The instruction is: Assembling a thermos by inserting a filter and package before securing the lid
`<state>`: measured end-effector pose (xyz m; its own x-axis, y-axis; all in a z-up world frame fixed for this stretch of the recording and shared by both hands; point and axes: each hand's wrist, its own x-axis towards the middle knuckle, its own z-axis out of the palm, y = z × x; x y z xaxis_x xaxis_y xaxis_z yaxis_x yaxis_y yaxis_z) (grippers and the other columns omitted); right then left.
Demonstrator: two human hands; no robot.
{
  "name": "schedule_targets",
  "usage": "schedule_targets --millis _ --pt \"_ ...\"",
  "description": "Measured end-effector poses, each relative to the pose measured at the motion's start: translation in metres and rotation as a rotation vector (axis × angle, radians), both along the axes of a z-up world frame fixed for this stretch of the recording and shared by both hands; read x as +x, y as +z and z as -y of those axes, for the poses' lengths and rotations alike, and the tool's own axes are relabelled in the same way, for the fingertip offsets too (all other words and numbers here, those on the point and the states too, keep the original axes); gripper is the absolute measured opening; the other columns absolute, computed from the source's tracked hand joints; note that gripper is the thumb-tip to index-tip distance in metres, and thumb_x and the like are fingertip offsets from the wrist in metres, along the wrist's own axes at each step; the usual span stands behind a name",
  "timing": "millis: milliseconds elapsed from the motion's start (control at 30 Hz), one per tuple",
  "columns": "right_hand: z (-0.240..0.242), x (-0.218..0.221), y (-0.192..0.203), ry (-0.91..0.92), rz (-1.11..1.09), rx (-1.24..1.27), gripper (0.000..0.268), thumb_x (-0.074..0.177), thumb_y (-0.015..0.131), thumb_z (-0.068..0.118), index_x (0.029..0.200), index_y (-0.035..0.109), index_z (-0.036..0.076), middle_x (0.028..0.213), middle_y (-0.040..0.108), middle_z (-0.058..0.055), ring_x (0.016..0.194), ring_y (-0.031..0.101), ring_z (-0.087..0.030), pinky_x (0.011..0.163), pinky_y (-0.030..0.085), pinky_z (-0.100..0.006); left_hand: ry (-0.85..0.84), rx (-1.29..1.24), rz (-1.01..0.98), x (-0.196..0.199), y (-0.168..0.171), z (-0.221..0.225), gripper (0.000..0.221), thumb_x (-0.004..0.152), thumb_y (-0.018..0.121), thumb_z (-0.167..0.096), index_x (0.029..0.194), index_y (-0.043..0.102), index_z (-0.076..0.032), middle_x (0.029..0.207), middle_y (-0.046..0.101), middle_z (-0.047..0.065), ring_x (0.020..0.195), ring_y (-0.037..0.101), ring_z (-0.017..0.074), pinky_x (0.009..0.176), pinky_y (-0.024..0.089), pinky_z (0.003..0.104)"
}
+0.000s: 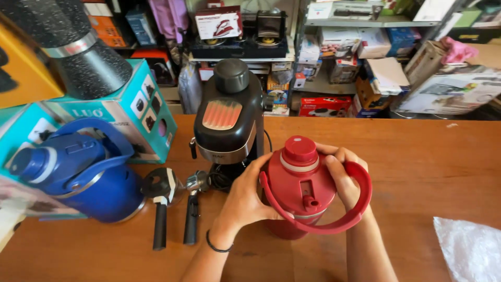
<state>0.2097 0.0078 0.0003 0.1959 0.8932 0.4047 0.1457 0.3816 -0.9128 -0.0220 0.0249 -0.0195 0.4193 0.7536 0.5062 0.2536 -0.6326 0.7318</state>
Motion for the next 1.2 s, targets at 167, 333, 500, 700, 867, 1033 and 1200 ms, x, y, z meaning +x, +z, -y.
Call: schedule_targets --millis 167,333,500,700,867,1033,1200 --pt "-0.004 0.003 -0.015 -0.033 0.155 0.095 0.034 0.098 0.057 0.015 0.068 0.044 0.005 0.116 0.075 -0.029 0.110 0.071 -0.038 0.089 0.052 -0.042 -0.133 -0.073 -0.011 -0.007 0.019 -0.013 0.132 0.038 0.100 -0.046 0.151 0.045 -0.006 0.140 0.061 0.026 0.127 0.058 0.0485 0.104 0.050 0.058" --pt "-0.002 0.001 -0.006 -0.064 0.132 0.092 0.033 0.097 0.060 0.017 0.069 0.050 0.004 0.117 0.076 -0.027 0.108 0.073 -0.038 0.090 0.053 -0.044 -0.227 -0.223 -0.049 -0.002 0.010 -0.028 0.141 0.035 0.105 -0.038 0.156 0.038 -0.012 0.147 0.057 0.020 0.135 0.053 0.0432 0.111 0.046 0.055" --pt "-0.002 -0.001 -0.006 -0.036 0.099 0.120 0.032 0.103 0.052 0.023 0.077 0.052 0.003 0.113 0.077 -0.028 0.110 0.071 -0.038 0.095 0.051 -0.047 -0.303 -0.232 -0.014 0.002 -0.001 -0.037 0.153 0.029 0.106 -0.047 0.159 0.032 -0.014 0.148 0.055 0.021 0.138 0.050 0.0417 0.115 0.040 0.053" --pt "0.004 -0.007 0.001 -0.109 0.270 0.137 0.040 0.111 0.035 0.027 0.084 0.055 0.005 0.107 0.077 -0.024 0.109 0.070 -0.035 0.098 0.049 -0.045 -0.283 -0.107 -0.084 -0.002 -0.008 -0.045 0.141 0.037 0.098 -0.057 0.152 0.042 0.001 0.151 0.049 0.029 0.141 0.044 0.0475 0.118 0.032 0.057" --pt "-0.017 0.022 -0.024 0.072 0.133 0.154 0.029 0.107 0.046 0.027 0.091 0.056 0.005 0.110 0.076 -0.023 0.105 0.070 -0.029 0.095 0.051 -0.037 -0.295 -0.080 -0.027 -0.001 -0.010 -0.040 0.138 0.040 0.093 -0.064 0.151 0.042 0.000 0.149 0.052 0.026 0.144 0.042 0.0429 0.121 0.031 0.054" --pt "-0.057 0.070 -0.055 0.272 0.046 0.160 0.029 0.085 0.076 0.004 0.109 0.061 -0.005 0.105 0.076 -0.020 0.095 0.074 -0.026 0.086 0.056 -0.034 -0.282 -0.084 0.030 -0.002 -0.007 -0.037 0.137 0.040 0.090 -0.066 0.150 0.042 0.000 0.147 0.053 0.028 0.145 0.041 0.0438 0.121 0.030 0.055" --pt "-0.077 0.078 -0.045 0.496 0.027 0.172 0.032 0.080 0.082 0.014 0.102 0.069 -0.004 0.109 0.073 -0.026 0.103 0.073 -0.034 0.090 0.056 -0.043 -0.310 -0.053 -0.044 -0.002 0.001 -0.040 0.138 0.043 0.086 -0.071 0.148 0.041 0.005 0.145 0.052 0.032 0.144 0.040 0.0471 0.122 0.029 0.057"
